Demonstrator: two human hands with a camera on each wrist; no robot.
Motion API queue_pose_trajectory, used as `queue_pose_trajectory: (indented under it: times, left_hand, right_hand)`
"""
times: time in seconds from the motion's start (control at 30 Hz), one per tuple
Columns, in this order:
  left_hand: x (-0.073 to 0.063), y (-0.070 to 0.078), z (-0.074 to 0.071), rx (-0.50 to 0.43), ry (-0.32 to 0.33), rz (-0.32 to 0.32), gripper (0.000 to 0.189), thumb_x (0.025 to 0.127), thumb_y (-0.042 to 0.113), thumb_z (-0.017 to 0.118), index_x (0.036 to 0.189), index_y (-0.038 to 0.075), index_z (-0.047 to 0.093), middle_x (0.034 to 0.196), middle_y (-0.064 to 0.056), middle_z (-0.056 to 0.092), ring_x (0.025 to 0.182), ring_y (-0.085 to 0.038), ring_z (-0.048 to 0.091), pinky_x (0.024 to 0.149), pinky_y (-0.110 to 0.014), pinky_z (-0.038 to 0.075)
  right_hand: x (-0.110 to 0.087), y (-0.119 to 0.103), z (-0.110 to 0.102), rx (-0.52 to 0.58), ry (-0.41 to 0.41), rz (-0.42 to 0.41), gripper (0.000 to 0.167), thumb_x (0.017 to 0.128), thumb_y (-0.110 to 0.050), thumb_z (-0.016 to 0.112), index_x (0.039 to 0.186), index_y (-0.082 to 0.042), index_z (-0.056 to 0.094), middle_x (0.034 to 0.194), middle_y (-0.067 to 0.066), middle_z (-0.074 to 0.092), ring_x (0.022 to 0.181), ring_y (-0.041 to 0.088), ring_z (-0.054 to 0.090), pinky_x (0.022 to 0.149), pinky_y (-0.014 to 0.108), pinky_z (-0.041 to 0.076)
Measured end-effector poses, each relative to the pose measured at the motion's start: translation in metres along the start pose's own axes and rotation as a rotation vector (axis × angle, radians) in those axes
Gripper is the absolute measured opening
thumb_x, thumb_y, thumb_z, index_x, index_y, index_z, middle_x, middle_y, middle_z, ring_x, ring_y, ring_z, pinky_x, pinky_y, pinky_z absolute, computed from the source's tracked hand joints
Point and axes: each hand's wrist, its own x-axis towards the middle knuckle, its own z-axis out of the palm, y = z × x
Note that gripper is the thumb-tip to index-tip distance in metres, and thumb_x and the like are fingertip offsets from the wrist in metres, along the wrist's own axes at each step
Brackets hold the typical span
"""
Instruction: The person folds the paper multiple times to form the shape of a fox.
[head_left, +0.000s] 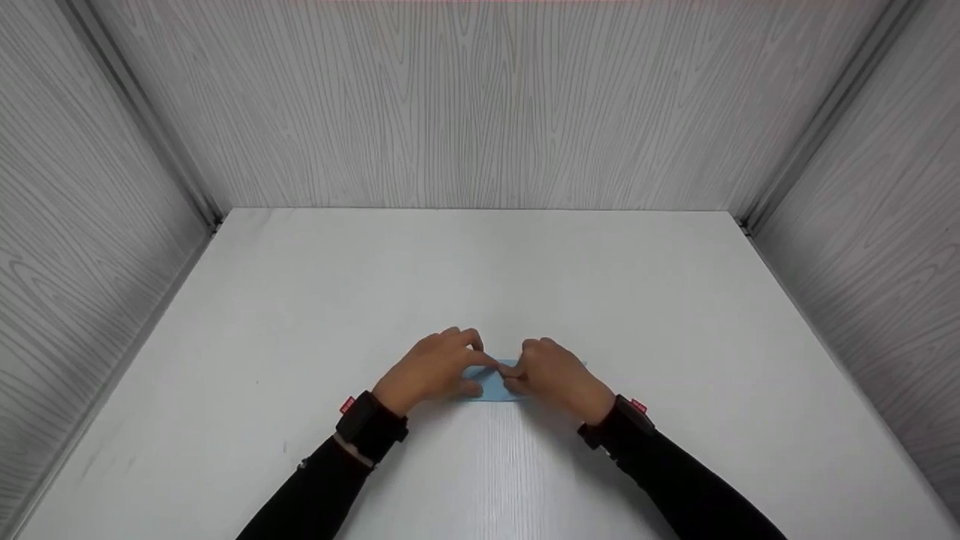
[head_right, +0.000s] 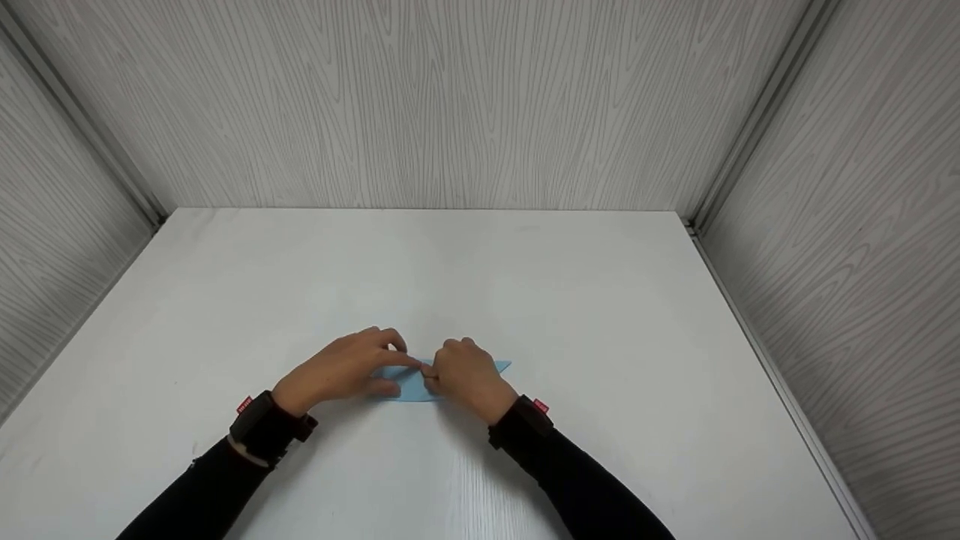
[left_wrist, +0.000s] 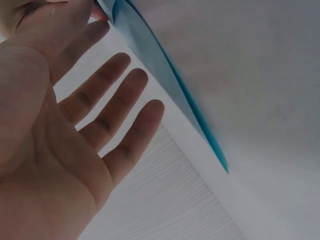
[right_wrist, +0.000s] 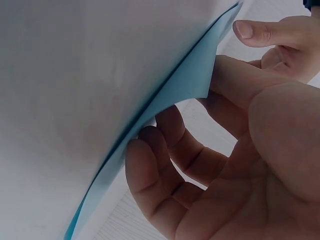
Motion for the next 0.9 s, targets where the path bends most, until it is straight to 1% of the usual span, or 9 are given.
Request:
queue_pose_trajectory:
  times: [0.13,0.3,0.43,0.57,0.67,0.77,0.87,0.9]
  left_hand:
    - [-0.002,-0.001,0.001,-0.045,-0.013,-0.028,0.041,0.086,0.029,0.086,0.126,0.024,0.076,0.12,-0.002,0.064,0.102,-0.023,0.059,0.082,-0.033,0.05]
    - [-0.002,-0.002,0.004,-0.038,-0.021,-0.04,0.041,0.087,0.029,0.085,0.127,0.025,0.076,0.121,-0.003,0.064,0.105,-0.024,0.058,0.084,-0.033,0.051]
    - [-0.003,-0.001,0.005,-0.043,-0.026,-0.058,0.041,0.087,0.03,0.085,0.127,0.026,0.076,0.122,-0.002,0.063,0.104,-0.024,0.056,0.083,-0.034,0.051]
    - [-0.004,0.001,0.005,-0.059,-0.016,-0.086,0.04,0.086,0.03,0.086,0.125,0.026,0.077,0.121,-0.002,0.062,0.101,-0.024,0.054,0.08,-0.034,0.049]
    - [-0.004,0.002,0.005,-0.068,-0.009,-0.1,0.039,0.086,0.03,0.086,0.124,0.025,0.077,0.12,-0.002,0.062,0.1,-0.024,0.054,0.08,-0.034,0.049]
    - [-0.004,0.003,0.004,-0.079,-0.002,-0.106,0.038,0.086,0.029,0.086,0.122,0.024,0.078,0.119,-0.002,0.062,0.098,-0.024,0.053,0.079,-0.034,0.049]
    - [-0.005,0.004,0.003,-0.085,0.0,-0.112,0.037,0.086,0.029,0.087,0.121,0.024,0.079,0.118,-0.003,0.062,0.097,-0.023,0.052,0.077,-0.034,0.048]
    - [-0.004,0.005,0.003,-0.083,0.0,-0.116,0.036,0.086,0.029,0.087,0.121,0.024,0.079,0.118,-0.003,0.062,0.096,-0.023,0.052,0.077,-0.033,0.047]
  right_hand:
    - [0.002,-0.002,-0.001,-0.009,0.001,-0.005,0.021,0.097,-0.022,0.074,0.096,-0.004,0.083,0.067,0.007,0.054,0.062,0.013,0.038,0.054,0.025,0.036]
    - [0.003,-0.002,-0.002,-0.002,0.009,-0.007,0.022,0.097,-0.023,0.074,0.097,-0.004,0.083,0.067,0.008,0.056,0.061,0.013,0.037,0.053,0.025,0.035]
    - [0.002,-0.003,-0.002,0.016,0.008,-0.009,0.021,0.098,-0.023,0.073,0.098,-0.005,0.083,0.067,0.007,0.055,0.061,0.013,0.038,0.054,0.024,0.035]
    - [0.0,-0.005,-0.002,0.048,0.022,-0.002,0.02,0.098,-0.021,0.073,0.095,-0.005,0.084,0.066,0.005,0.054,0.061,0.013,0.038,0.053,0.024,0.036]
    - [-0.001,-0.008,-0.002,0.068,0.027,0.017,0.023,0.098,-0.021,0.071,0.088,-0.005,0.084,0.064,0.003,0.053,0.061,0.013,0.04,0.052,0.025,0.036]
    - [-0.001,-0.012,-0.002,0.063,0.016,0.052,0.026,0.098,-0.024,0.071,0.082,-0.007,0.083,0.064,0.001,0.052,0.063,0.015,0.044,0.053,0.027,0.037]
    - [-0.002,-0.017,-0.002,0.03,0.01,0.087,0.023,0.095,-0.027,0.075,0.086,-0.008,0.083,0.065,0.002,0.052,0.066,0.018,0.044,0.054,0.029,0.037]
    - [-0.003,-0.019,-0.002,0.011,0.01,0.094,0.021,0.094,-0.028,0.077,0.09,-0.008,0.084,0.067,0.003,0.052,0.067,0.019,0.044,0.054,0.03,0.038]
